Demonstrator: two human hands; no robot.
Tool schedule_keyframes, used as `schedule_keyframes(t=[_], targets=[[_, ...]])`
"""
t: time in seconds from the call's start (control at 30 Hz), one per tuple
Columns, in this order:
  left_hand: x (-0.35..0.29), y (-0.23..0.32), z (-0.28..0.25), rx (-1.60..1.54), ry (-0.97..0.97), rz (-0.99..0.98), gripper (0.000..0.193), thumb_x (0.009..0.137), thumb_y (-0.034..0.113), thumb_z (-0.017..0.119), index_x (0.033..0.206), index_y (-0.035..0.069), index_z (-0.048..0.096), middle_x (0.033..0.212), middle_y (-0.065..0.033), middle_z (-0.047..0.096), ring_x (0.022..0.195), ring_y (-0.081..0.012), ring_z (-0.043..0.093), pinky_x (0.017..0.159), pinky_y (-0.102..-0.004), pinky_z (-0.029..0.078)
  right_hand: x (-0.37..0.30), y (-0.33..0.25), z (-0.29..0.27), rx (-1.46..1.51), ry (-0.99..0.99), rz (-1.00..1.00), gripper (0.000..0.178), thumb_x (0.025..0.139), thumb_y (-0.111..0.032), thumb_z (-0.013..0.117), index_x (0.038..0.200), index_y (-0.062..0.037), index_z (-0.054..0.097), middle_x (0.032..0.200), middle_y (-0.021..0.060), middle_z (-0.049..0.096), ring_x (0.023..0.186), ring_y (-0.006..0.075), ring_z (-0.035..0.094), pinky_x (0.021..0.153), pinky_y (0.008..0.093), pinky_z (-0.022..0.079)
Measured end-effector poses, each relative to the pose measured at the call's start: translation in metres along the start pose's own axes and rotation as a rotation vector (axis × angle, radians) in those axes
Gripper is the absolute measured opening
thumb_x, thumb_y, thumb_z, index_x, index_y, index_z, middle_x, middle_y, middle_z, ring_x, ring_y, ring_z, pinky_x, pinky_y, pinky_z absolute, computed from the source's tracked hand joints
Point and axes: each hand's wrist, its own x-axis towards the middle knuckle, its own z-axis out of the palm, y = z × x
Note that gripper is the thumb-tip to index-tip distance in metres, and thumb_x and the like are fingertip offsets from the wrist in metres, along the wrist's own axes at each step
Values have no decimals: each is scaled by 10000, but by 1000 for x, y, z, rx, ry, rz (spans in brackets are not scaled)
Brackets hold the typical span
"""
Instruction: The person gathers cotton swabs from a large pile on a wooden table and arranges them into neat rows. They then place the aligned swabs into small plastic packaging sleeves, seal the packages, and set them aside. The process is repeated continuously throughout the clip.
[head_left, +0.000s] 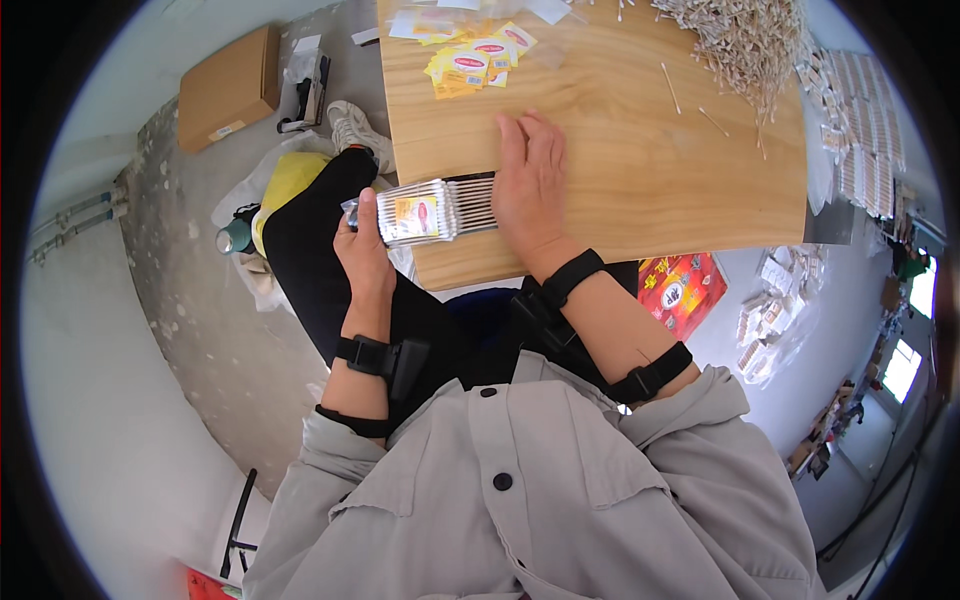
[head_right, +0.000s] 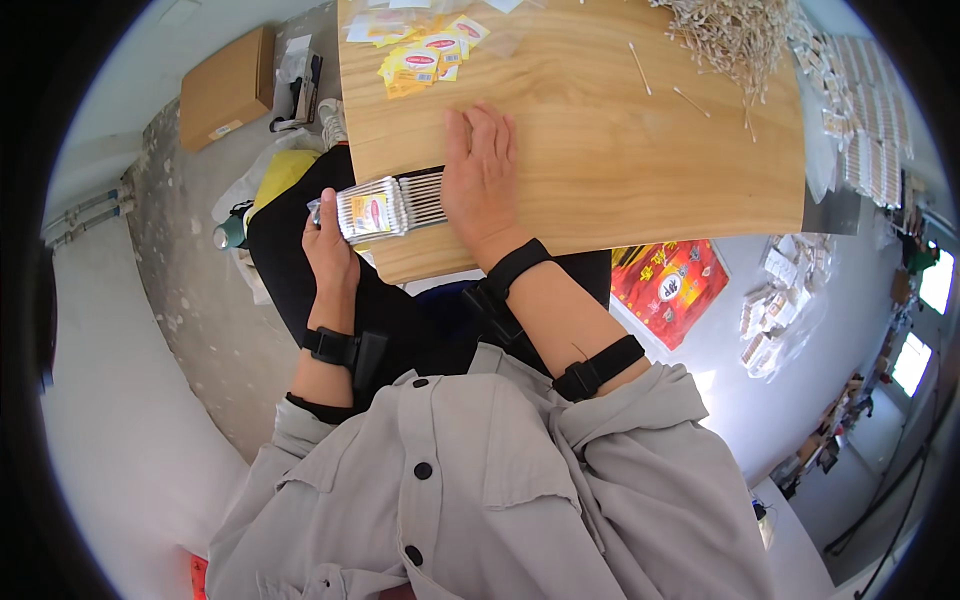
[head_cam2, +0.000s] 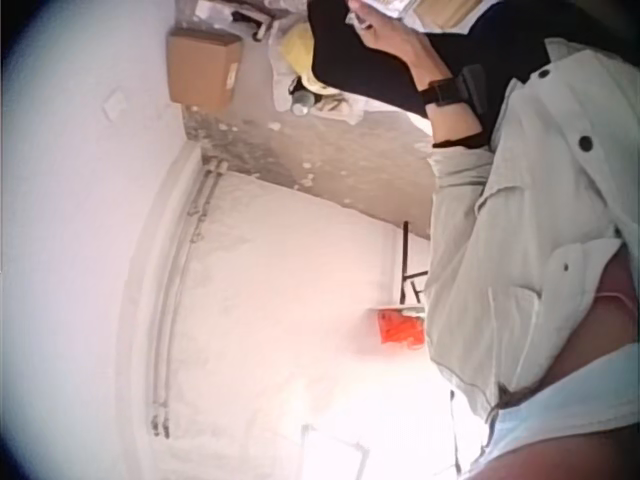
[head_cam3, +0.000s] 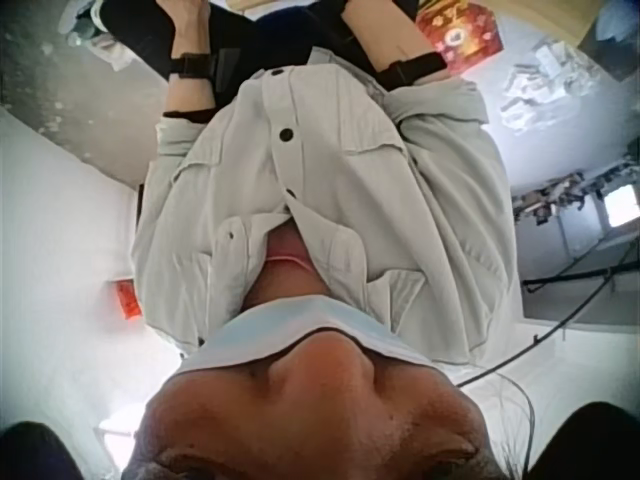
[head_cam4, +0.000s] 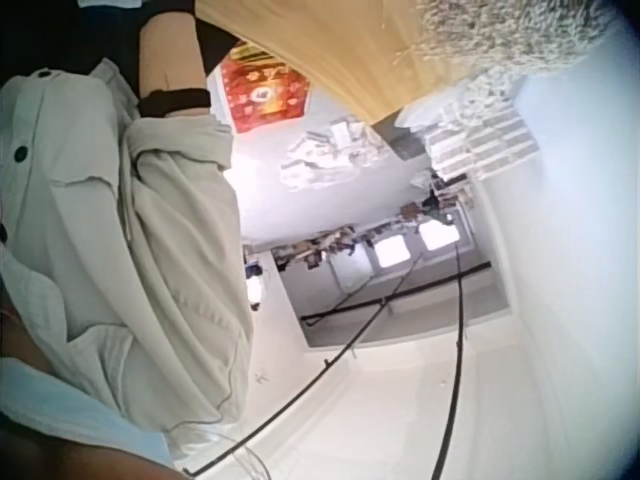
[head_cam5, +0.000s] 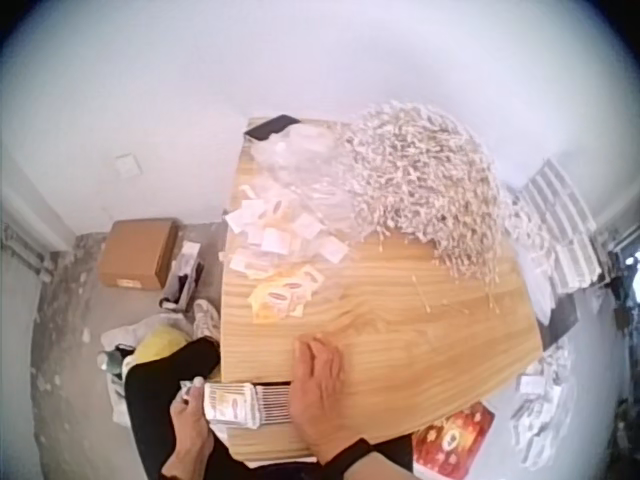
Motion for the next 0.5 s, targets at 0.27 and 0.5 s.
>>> schedule_keyframes(t=[0.27,0.5], targets=[[0,-2,-2,82,48,94,268,948,257,682,875,1,652,787,-1,648,686,-45,554,634,-216,457,3,-21,11,14,-13,-43,401,846,-8,516,1244,40,509,1213,179,478,1263,371,429,1108,521,314],[-2,2,-1,198,98,198,280,926,242,710,868,-30,677,756,14,628,679,-33,522,619,-213,442,6,-36,18,84,-20,-45,389,853,-19,521,1240,18,513,1207,184,491,1276,377,420,1111,514,309]])
